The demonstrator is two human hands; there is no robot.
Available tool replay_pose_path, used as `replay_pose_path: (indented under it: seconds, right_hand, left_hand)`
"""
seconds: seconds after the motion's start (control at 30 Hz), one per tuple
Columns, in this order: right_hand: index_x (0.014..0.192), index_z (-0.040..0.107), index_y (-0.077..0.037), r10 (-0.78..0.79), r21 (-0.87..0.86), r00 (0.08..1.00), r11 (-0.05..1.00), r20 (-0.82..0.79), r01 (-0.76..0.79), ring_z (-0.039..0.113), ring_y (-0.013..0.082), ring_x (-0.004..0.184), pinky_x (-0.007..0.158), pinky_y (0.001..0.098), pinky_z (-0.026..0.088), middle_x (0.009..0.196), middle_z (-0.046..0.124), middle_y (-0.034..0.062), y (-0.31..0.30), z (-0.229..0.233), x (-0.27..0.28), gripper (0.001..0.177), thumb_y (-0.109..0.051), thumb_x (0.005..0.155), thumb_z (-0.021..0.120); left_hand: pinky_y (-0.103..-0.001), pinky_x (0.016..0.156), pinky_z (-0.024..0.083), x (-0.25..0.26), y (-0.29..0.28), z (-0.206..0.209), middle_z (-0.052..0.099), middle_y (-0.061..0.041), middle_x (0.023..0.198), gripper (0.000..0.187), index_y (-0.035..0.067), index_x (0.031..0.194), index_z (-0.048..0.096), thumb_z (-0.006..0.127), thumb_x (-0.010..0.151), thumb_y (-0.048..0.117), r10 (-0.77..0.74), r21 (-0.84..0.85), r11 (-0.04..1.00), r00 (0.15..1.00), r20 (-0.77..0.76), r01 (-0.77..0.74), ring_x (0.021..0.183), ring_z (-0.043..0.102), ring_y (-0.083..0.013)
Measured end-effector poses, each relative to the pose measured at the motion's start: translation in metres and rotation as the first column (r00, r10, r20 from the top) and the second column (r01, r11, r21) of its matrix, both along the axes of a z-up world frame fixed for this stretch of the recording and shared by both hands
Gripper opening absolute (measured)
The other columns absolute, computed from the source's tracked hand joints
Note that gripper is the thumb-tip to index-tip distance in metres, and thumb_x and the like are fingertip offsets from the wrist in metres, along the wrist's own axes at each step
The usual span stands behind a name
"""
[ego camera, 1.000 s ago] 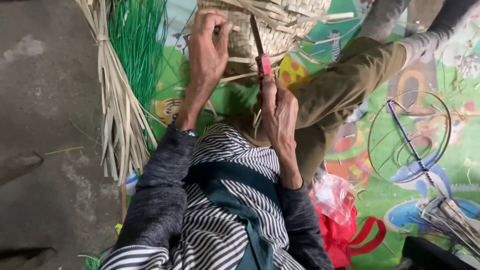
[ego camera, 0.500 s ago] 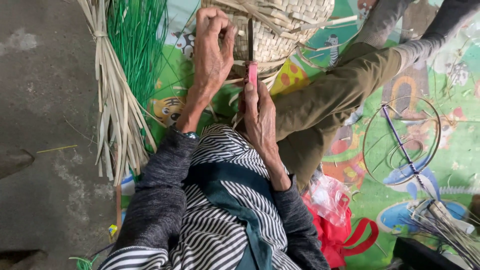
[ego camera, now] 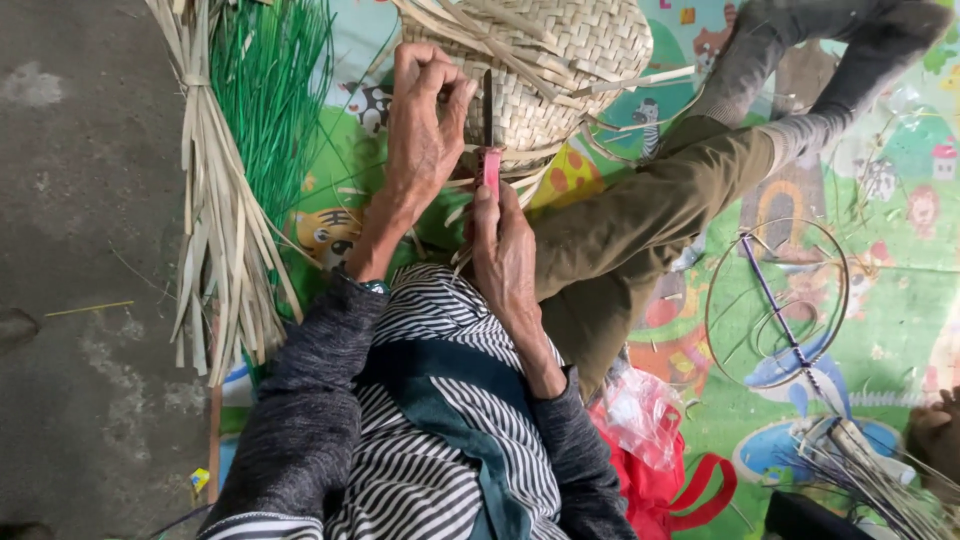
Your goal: A person is weaving a basket using natural fibers and a small tool to thread the strands through the structure.
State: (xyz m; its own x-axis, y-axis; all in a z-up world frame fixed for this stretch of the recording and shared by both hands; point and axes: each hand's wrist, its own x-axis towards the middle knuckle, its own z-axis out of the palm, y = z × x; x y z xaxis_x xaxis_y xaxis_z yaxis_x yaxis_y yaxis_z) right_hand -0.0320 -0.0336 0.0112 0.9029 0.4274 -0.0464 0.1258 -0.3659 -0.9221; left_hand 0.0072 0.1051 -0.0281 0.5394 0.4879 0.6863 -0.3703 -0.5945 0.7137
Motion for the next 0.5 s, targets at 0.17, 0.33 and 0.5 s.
replay_pose_path:
  seconds: [0.17,0.33,0.5]
  right_hand:
    - [0.113,0.047,-0.004,0.052,-0.314,0.917,0.946,0.395,0.082,0.061,0.0376,0.057,0.048,0.0455,0.044,0.072,0.065,0.0194,0.005,-0.029,0.003,0.028,-0.021,0.091,0.043]
    - [0.108,0.048,-0.004,0.064,-0.393,0.898,0.911,0.436,0.127,0.060,0.0383,0.054,0.046,0.0464,0.044,0.067,0.064,0.0197,0.008,-0.026,0.004,0.026,-0.022,0.090,0.043]
    - [0.101,0.048,-0.004,0.088,-0.414,0.891,0.902,0.445,0.118,0.060,0.0379,0.053,0.046,0.0455,0.045,0.064,0.064,0.0195,0.007,-0.023,0.007,0.022,-0.022,0.090,0.043]
  left_hand:
    - [-0.031,0.074,0.039,-0.005,-0.003,0.009,0.036,-0.009,0.092,0.010,-0.001,0.083,0.050,0.059,0.085,-0.004,-0.021,0.007,1.000,1.000,-0.006,0.021,0.082,0.040,-0.0195]
    - [-0.033,0.078,0.036,0.000,-0.001,0.000,0.035,-0.009,0.089,0.010,-0.001,0.082,0.049,0.059,0.083,-0.003,-0.021,0.007,1.000,1.000,-0.005,0.021,0.083,0.037,-0.0206]
    - [-0.034,0.081,0.034,0.001,-0.001,-0.006,0.033,-0.009,0.092,0.013,-0.001,0.082,0.049,0.054,0.090,0.008,-0.077,-0.052,0.996,0.997,-0.032,0.075,0.088,0.036,-0.0209]
